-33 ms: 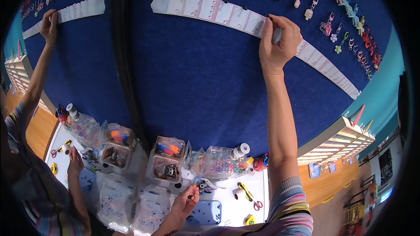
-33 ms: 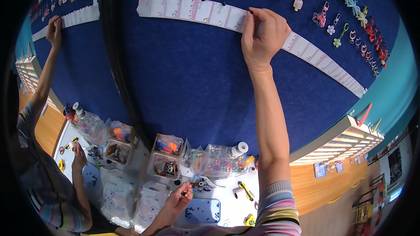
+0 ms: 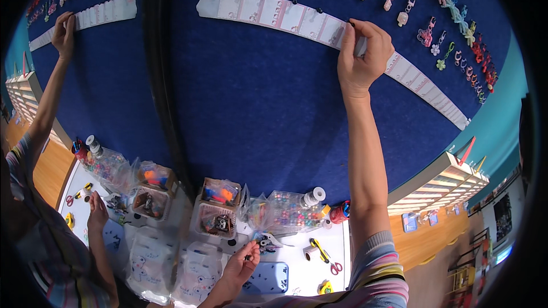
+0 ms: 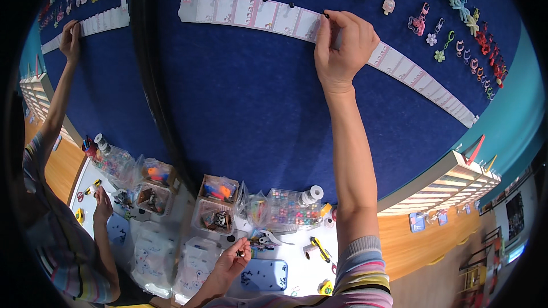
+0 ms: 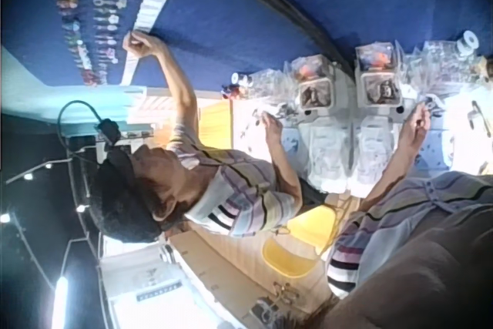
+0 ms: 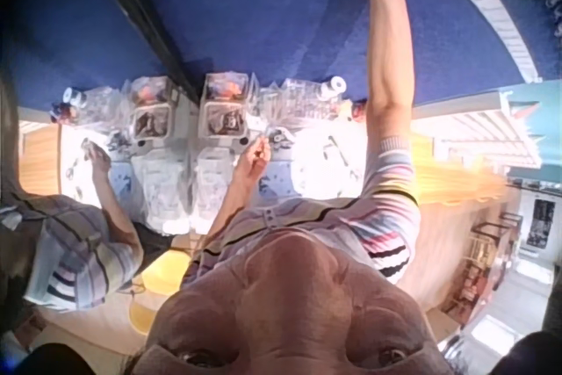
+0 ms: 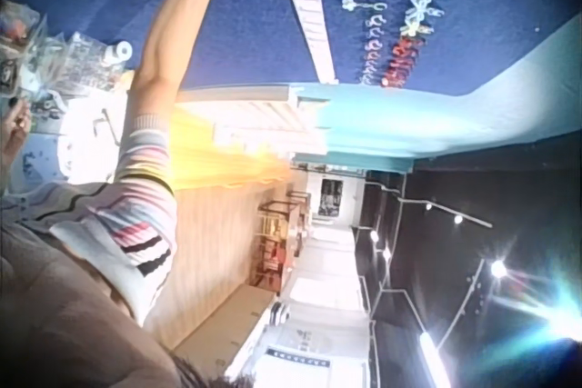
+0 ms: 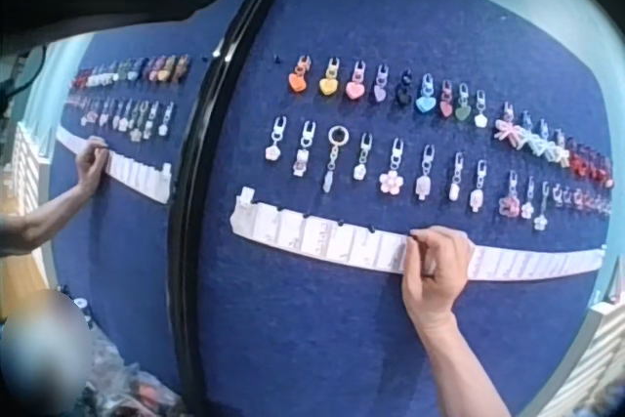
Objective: The person assembles small keychains by attaching black plastic clips to a long strip of white paper with pink markings. They repeatedly pick up clips from a tray, attach them to the strip, and adjust the strip's position on a blue surface.
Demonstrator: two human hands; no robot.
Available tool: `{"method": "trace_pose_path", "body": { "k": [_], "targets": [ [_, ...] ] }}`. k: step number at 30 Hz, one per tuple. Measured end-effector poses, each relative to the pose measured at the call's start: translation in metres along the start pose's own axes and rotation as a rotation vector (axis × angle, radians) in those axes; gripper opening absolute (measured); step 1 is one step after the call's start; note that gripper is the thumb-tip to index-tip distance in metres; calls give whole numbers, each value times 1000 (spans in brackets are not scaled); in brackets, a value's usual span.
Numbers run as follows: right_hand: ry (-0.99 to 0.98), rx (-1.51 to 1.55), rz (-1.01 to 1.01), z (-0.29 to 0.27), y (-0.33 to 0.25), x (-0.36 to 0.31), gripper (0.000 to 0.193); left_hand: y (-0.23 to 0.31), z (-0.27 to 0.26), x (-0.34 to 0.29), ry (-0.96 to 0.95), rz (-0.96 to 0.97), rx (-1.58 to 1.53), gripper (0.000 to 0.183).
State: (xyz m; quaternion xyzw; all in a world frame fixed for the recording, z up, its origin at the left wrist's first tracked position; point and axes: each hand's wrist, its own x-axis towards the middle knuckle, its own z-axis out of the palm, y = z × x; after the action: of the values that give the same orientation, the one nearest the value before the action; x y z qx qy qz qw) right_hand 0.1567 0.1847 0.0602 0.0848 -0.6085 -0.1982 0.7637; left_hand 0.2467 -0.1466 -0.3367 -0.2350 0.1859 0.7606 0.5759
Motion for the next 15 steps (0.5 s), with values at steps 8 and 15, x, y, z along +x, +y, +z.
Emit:
{"method": "trace_pose_path", "body": {
  "k": [8, 15],
  "targets": [
    [-19, -55, -40, -1, -2, 1, 18, 1, -3, 0, 8, -34, -57, 20],
    [-32, -75, -46, -1, -3, 1, 19, 2, -2, -3, -4, -21, -60, 21]
  ]
}}
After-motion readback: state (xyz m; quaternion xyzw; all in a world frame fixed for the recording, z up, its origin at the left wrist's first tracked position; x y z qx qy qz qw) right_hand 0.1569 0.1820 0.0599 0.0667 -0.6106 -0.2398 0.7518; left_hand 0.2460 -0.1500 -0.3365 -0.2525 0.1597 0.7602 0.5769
